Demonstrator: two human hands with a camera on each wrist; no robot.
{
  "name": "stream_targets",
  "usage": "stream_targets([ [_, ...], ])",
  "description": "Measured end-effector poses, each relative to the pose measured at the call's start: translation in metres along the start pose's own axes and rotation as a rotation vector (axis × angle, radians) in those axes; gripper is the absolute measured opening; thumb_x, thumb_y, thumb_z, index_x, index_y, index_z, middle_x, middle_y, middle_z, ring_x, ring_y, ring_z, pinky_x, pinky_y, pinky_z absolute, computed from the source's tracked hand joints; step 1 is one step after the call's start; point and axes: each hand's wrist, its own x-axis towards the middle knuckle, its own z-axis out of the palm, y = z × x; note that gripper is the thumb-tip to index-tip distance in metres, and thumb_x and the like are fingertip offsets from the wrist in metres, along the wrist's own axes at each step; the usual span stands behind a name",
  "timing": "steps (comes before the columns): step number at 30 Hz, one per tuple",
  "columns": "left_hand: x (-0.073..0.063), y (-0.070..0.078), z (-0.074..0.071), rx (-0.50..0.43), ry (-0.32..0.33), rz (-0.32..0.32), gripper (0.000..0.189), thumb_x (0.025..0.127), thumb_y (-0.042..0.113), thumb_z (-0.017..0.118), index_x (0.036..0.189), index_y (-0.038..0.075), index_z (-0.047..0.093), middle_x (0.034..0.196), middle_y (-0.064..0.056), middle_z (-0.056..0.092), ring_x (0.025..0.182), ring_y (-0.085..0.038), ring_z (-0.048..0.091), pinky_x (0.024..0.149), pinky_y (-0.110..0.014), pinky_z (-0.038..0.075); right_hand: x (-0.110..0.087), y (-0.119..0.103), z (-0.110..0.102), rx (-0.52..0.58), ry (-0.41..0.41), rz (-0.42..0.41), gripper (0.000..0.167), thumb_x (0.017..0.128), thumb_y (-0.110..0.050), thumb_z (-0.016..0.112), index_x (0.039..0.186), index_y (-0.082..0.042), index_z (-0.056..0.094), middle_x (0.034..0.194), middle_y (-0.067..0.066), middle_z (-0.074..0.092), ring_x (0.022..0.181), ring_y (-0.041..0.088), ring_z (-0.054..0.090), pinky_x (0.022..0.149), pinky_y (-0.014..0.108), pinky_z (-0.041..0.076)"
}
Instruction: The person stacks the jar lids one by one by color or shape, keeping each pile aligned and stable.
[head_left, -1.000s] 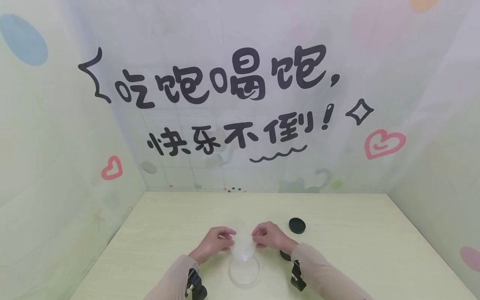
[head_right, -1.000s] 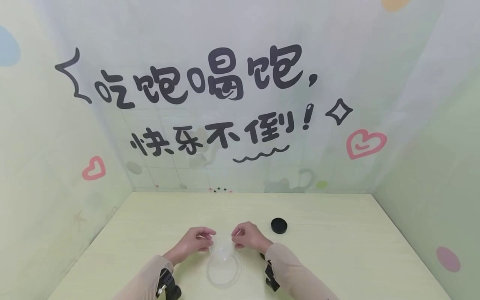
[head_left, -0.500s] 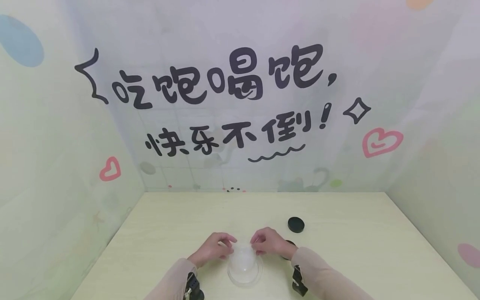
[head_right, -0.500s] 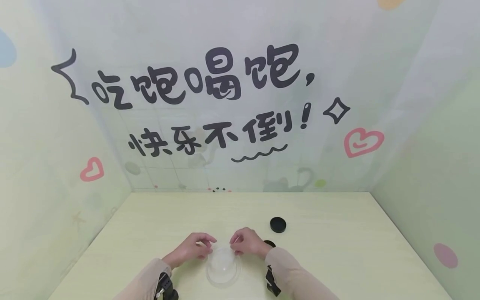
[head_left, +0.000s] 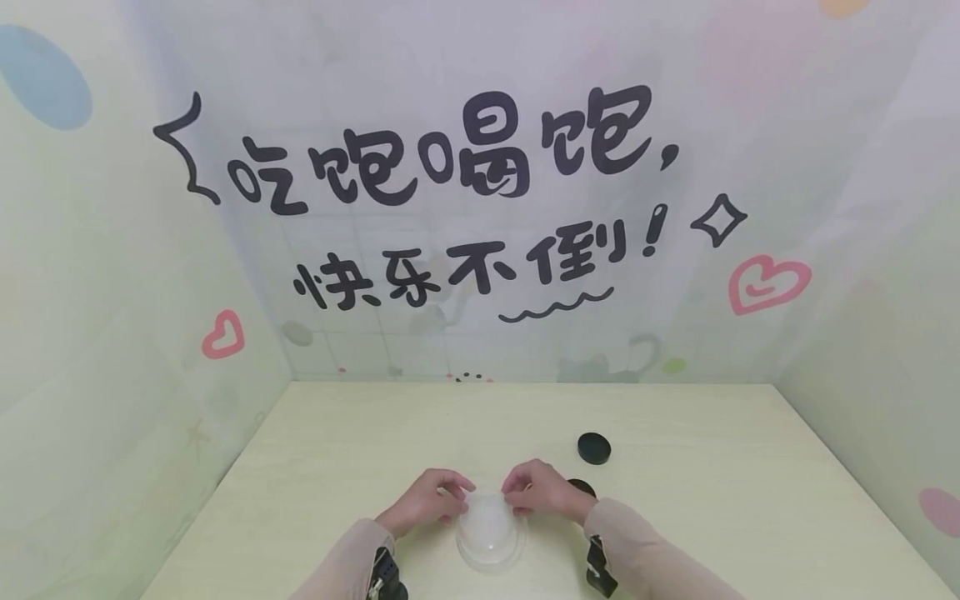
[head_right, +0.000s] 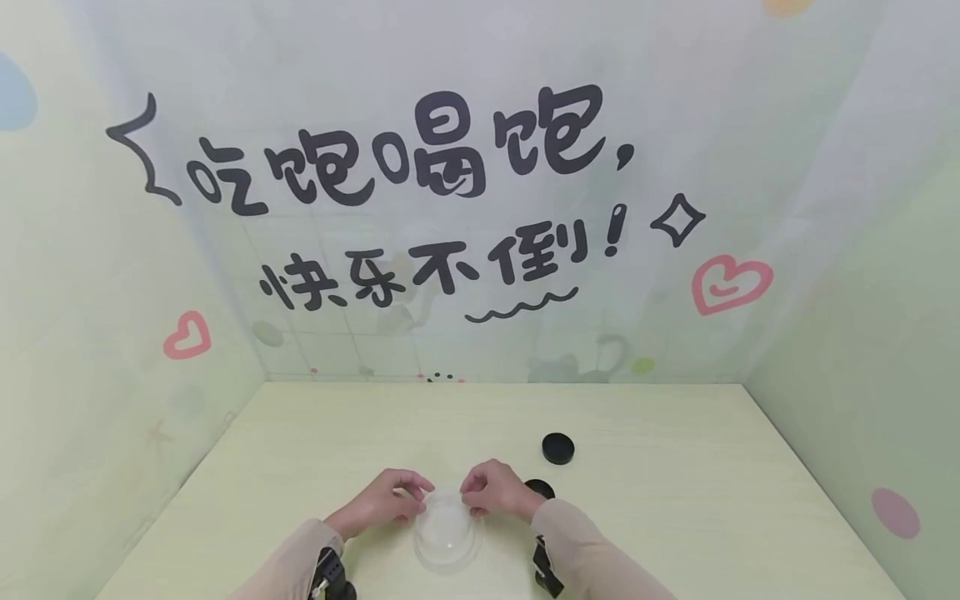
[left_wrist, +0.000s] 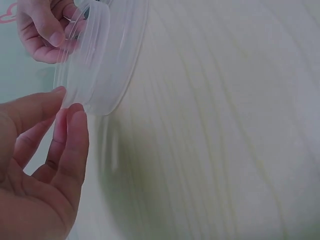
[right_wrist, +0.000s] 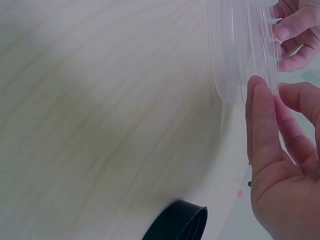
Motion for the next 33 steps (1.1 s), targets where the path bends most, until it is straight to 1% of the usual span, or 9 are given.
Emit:
stream_targets([
  [7, -0.0015, 0.003, 0.0011, 0.004, -0.021, -0.02, 0.023, 0.075, 0.005, 0.064, 0.098, 0.004, 0.062, 0.082, -0.007, 0.054, 0.067, -0.017, 0.052, 0.056, -0.033, 0.048, -0.0007, 0.0019, 0.0008, 0.02, -0.015, -0.001, 0.006, 0.077, -0.002, 0.062, 0.082, 0.001, 0.061, 0.068, 0.003, 0.056, 0.059, 0.015, 0.059, 0.055, 0.026, 0.05],
  [15, -0.0002, 0.0024, 0.0014, 0.021, -0.034, -0.004, 0.022, 0.075, 0.005, 0.065, 0.097, 0.005, 0.063, 0.081, -0.006, 0.054, 0.066, -0.017, 0.052, 0.055, -0.033, 0.048, -0.0012, 0.0037, 0.0021, -0.005, -0.01, -0.007, 0.005, 0.074, 0.0, 0.063, 0.079, 0.0, 0.062, 0.066, 0.002, 0.061, 0.057, 0.012, 0.057, 0.053, 0.024, 0.049],
  [22, -0.0009, 0.002, 0.0027, 0.032, -0.038, 0.014, 0.022, 0.074, 0.004, 0.065, 0.096, 0.005, 0.064, 0.079, -0.004, 0.054, 0.065, -0.016, 0.052, 0.053, -0.033, 0.047, -0.0019, 0.0057, 0.0041, -0.018, -0.008, -0.033, 0.007, 0.071, 0.002, 0.063, 0.078, 0.004, 0.062, 0.066, 0.004, 0.061, 0.057, 0.013, 0.057, 0.052, 0.025, 0.049],
  [27, -0.003, 0.0033, 0.0032, 0.029, -0.048, 0.04, 0.023, 0.074, 0.003, 0.065, 0.097, 0.004, 0.064, 0.078, -0.004, 0.054, 0.063, -0.015, 0.051, 0.052, -0.033, 0.047, -0.0022, 0.0035, 0.0053, -0.037, -0.009, -0.04, 0.007, 0.071, 0.004, 0.064, 0.077, 0.002, 0.062, 0.066, 0.004, 0.061, 0.056, 0.013, 0.056, 0.052, 0.024, 0.049],
  [33, -0.002, -0.0002, 0.0043, 0.044, -0.04, 0.049, 0.023, 0.075, 0.002, 0.064, 0.098, 0.003, 0.064, 0.079, -0.005, 0.054, 0.063, -0.015, 0.05, 0.052, -0.033, 0.047, -0.0023, -0.0006, 0.0056, -0.088, -0.01, -0.058, 0.008, 0.069, 0.003, 0.063, 0.076, 0.0, 0.063, 0.066, 0.002, 0.06, 0.057, 0.011, 0.055, 0.052, 0.022, 0.048],
])
